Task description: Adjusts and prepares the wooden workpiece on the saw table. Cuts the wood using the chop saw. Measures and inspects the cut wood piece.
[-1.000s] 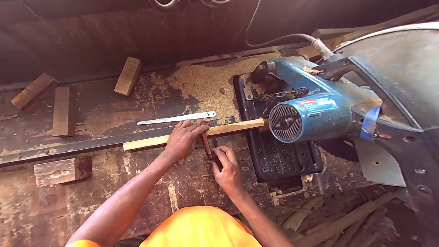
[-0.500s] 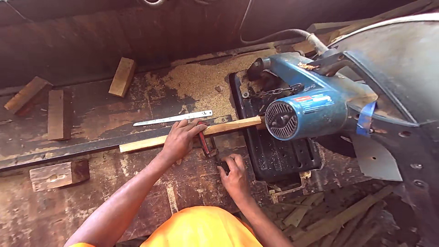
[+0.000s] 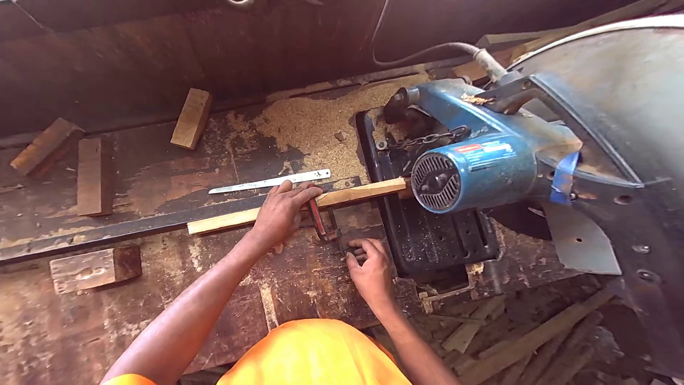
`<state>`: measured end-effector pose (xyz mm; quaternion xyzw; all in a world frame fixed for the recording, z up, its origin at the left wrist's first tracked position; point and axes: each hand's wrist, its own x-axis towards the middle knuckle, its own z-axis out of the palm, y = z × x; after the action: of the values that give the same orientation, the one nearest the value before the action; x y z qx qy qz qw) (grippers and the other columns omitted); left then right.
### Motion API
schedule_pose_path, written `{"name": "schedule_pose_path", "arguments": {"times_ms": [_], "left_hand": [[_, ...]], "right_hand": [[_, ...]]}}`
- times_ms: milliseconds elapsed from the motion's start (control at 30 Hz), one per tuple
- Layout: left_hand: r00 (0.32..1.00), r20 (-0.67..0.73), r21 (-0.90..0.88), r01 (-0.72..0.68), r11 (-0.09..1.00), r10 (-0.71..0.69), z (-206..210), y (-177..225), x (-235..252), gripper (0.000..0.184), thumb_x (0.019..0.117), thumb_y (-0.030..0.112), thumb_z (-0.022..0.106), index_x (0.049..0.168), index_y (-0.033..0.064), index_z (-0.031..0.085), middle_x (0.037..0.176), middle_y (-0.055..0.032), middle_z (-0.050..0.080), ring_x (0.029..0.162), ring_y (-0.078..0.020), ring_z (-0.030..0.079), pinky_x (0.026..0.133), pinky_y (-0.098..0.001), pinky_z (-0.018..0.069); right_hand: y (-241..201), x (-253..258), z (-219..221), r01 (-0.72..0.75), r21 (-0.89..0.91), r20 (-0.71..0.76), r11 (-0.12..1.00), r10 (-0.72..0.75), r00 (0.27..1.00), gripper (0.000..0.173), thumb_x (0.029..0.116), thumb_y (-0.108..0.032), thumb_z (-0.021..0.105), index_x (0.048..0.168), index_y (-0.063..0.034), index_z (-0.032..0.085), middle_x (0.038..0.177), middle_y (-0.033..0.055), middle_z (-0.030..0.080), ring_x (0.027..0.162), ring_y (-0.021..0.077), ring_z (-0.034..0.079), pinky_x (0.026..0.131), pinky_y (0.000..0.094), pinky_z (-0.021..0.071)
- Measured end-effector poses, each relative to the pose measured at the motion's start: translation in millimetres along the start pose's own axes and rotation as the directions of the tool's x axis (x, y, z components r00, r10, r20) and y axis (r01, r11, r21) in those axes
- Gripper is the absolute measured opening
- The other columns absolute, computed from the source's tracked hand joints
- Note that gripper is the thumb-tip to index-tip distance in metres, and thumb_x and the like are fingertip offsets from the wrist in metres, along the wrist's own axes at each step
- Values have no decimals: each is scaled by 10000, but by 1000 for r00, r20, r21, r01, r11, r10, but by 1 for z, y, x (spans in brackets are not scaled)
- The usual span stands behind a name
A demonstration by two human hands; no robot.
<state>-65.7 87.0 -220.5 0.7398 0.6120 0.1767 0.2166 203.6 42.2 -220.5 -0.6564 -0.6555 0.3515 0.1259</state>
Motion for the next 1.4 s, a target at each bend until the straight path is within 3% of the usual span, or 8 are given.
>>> {"name": "schedule_pose_path", "arguments": {"times_ms": [400,600,733,833,967,1100,1200,1400], "left_hand": [[1000,22,-19,-3,1000,4,-2,-1,2,627,867,85,700,1443,308,593,1469,130,588,1042,-210,618,887,-434,501],[1000,17,-27,3,1000,-2,-2,-2,2,605,882,87,680,1437,311,597,1431,131,614,1041,-195,617,898,-423,500],[1000,29,-31,-4,1000,5,-1,-3,3,616,879,76,676,1442,313,592,1460,133,593,1075,-199,614,903,-431,499],[1000,17,-38,-1,999,2,-2,-2,3,599,877,78,685,1425,308,608,1446,130,606,1048,-200,618,891,-432,500],[1000,19,-37,-1,999,2,-1,-3,3,584,878,105,700,1418,310,613,1459,133,598,1049,-191,622,884,-430,503],[1000,17,-47,5,999,-4,-1,-2,2,588,876,93,700,1418,304,616,1448,121,607,1054,-201,620,893,-435,502],[1000,21,-47,14,999,-13,-2,-1,3,600,877,82,698,1425,309,612,1459,129,596,1045,-197,614,905,-434,496],[1000,7,-59,-2,998,2,0,0,3,594,896,75,685,1439,302,606,1480,105,585,1060,-207,619,919,-437,496]], "right_hand": [[1,-11,9,16,353,14,935,-22,1000,291,908,-45,657,1194,-99,664,1023,39,724,831,128,719,728,330,634],[-14,-16,10,462,-156,-7,873,-469,883,328,912,-90,621,1219,-113,732,1305,73,671,1220,212,641,1003,393,570],[-34,-20,18,421,-346,307,838,-323,895,273,927,-286,653,1172,-210,746,1177,0,676,1094,232,619,864,416,561],[-19,-10,13,190,274,183,943,-245,952,120,956,-194,647,988,-121,736,964,7,660,843,135,639,710,326,577],[10,-2,-2,-257,888,272,381,15,962,323,1088,-242,399,1067,-81,678,1065,122,683,780,200,655,747,384,593],[18,1,0,-214,692,125,690,178,976,161,1055,-86,548,1154,-27,660,941,138,694,657,216,662,630,369,609],[19,3,4,-12,185,-91,983,30,995,210,964,-136,695,1170,-97,685,1097,69,656,707,175,640,625,379,584],[15,-1,5,129,-147,-57,981,-139,989,221,927,-119,721,1147,-125,737,1137,95,646,917,210,675,784,412,612]]}}
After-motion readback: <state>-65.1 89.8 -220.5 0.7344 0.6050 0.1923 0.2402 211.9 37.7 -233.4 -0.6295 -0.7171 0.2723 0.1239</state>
